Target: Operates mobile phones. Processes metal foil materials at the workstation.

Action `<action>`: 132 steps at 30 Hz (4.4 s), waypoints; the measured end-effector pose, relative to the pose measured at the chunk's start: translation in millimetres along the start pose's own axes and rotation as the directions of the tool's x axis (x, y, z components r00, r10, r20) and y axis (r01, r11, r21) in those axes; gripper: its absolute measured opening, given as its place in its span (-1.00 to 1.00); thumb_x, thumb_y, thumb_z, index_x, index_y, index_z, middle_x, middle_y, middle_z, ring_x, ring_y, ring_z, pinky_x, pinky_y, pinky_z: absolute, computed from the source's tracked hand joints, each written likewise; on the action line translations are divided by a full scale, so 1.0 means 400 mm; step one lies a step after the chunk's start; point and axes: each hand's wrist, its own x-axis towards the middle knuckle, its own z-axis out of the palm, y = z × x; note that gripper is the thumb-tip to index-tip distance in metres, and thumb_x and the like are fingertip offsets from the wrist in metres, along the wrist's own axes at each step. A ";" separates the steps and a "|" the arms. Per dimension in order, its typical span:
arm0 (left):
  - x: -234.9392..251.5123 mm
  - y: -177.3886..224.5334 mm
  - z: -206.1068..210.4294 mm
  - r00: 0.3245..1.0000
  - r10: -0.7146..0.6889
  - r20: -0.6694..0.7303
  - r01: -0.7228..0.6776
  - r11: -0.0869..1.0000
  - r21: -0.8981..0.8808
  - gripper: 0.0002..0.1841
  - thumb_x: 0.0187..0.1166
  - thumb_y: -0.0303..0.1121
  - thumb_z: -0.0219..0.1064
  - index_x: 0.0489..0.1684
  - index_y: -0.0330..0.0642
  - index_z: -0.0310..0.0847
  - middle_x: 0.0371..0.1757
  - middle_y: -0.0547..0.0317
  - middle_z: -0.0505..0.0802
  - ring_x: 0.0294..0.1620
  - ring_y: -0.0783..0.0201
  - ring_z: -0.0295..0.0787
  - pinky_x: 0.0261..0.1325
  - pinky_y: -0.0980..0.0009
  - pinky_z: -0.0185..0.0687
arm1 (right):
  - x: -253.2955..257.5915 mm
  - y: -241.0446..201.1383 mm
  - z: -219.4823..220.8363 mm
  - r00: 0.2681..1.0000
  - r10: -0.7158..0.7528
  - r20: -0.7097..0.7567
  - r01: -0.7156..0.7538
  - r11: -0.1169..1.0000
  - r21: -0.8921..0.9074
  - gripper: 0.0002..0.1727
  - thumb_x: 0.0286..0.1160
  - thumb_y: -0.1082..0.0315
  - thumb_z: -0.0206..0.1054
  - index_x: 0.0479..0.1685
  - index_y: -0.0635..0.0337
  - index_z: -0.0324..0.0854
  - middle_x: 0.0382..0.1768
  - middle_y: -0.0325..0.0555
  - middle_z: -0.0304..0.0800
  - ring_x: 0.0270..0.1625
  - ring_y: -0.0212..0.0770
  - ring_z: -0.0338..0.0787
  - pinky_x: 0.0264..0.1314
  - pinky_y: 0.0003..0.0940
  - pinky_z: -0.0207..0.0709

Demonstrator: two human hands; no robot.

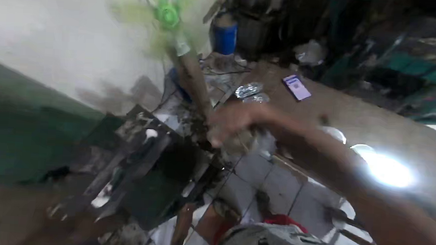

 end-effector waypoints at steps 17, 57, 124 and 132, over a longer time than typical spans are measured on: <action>0.246 1.061 0.441 0.651 0.387 0.653 -0.742 0.143 0.655 -0.46 0.72 -0.08 0.21 0.62 -0.11 0.47 0.48 -0.16 0.68 0.50 -0.13 0.59 0.61 -0.22 0.28 | -0.555 0.753 0.857 0.570 0.821 0.000 -0.792 0.550 0.267 0.13 0.20 -0.27 0.54 0.87 -0.09 0.15 0.84 -0.07 0.18 0.85 0.10 0.18 0.80 0.28 0.10; 0.007 1.236 0.706 -0.087 -0.178 0.980 -0.835 0.550 0.026 -0.68 0.63 -0.39 0.39 0.30 -0.22 0.62 -0.21 0.10 0.81 -0.37 0.38 0.69 -0.26 0.42 0.66 | -0.859 0.520 0.356 0.523 0.415 -0.745 -0.349 0.901 0.258 -0.57 0.72 0.01 0.23 -0.01 0.20 0.81 -0.13 -0.16 0.88 0.12 -0.25 0.82 0.82 0.15 0.13; 0.228 0.798 -0.202 0.719 0.573 -0.393 -0.687 0.670 -0.280 -0.42 0.94 -0.12 -0.32 0.65 -0.34 0.33 0.51 -0.20 0.63 0.53 0.13 0.55 0.62 0.14 0.44 | -0.390 0.334 0.663 0.798 0.464 -0.384 -0.308 0.863 0.401 -0.70 0.44 0.53 0.30 0.11 0.51 0.69 0.06 0.30 0.80 0.09 0.09 0.83 0.18 0.02 0.73; 0.239 0.377 -0.448 0.949 0.308 -0.062 -0.240 0.838 0.491 -0.37 0.83 0.14 -0.04 0.23 -0.25 0.73 0.11 -0.28 0.84 0.24 -0.25 0.76 0.40 -0.38 0.44 | 0.031 0.113 0.510 0.785 0.215 -0.580 -0.046 0.955 0.292 -0.68 0.49 0.54 0.31 0.19 0.49 0.66 0.11 0.26 0.77 0.13 -0.08 0.82 0.21 -0.20 0.74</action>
